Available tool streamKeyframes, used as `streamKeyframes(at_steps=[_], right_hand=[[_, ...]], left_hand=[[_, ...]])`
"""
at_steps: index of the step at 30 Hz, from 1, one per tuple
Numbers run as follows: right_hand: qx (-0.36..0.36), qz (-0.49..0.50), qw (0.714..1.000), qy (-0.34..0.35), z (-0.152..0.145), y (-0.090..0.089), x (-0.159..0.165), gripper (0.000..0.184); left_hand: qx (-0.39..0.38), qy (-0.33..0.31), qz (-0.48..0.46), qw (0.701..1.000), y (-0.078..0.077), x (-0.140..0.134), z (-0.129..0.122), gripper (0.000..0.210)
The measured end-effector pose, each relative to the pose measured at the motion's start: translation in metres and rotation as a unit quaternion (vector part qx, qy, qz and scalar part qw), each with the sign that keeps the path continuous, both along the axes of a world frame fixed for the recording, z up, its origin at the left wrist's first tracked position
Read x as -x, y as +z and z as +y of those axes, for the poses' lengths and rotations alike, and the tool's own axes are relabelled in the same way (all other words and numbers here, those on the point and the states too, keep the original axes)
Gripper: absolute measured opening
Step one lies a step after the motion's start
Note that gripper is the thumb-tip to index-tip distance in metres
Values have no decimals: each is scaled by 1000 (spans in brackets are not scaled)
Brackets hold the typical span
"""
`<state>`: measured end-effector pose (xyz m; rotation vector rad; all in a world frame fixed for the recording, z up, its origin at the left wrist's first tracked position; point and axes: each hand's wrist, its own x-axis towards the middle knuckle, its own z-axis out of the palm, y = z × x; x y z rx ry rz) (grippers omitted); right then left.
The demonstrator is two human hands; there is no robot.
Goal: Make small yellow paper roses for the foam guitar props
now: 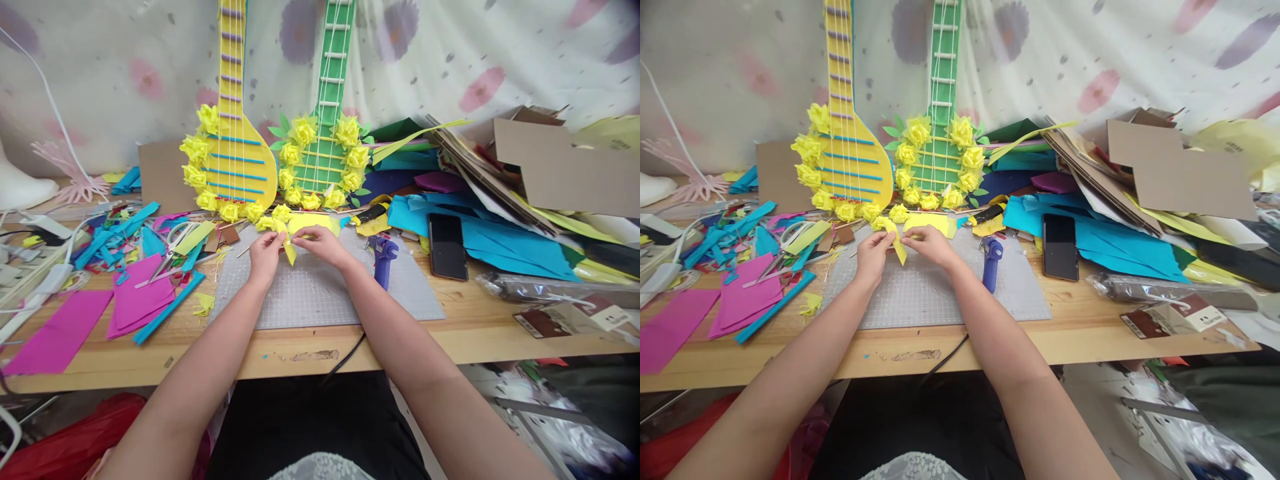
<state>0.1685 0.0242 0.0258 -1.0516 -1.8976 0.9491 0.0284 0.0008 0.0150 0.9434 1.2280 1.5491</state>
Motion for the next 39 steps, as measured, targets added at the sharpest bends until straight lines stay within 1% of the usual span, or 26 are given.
streamKeyframes(at_steps=[6,13,23,31,36,39], right_hand=[[-22,-68,996,-50,3,-6,0,23],[-50,-129,986,-95,-1,1,1,22],[-48,-139,984,-100,-1,0,1,22],[-40,-158,978,-126,-4,3,3,25],[-15,-163,977,-140,-3,3,3,28],[-6,-153,978,-138,-1,0,2,29]], left_hand=[[-1,-16,6,1000,0,-3,-2,21],[-3,-21,21,1000,-2,-3,-1,19],[1,-21,23,999,-3,-4,-1,21],[6,-34,24,999,-2,-6,-2,21],[18,-43,12,999,-1,-7,-3,24],[24,-60,1,998,1,-7,-4,28]])
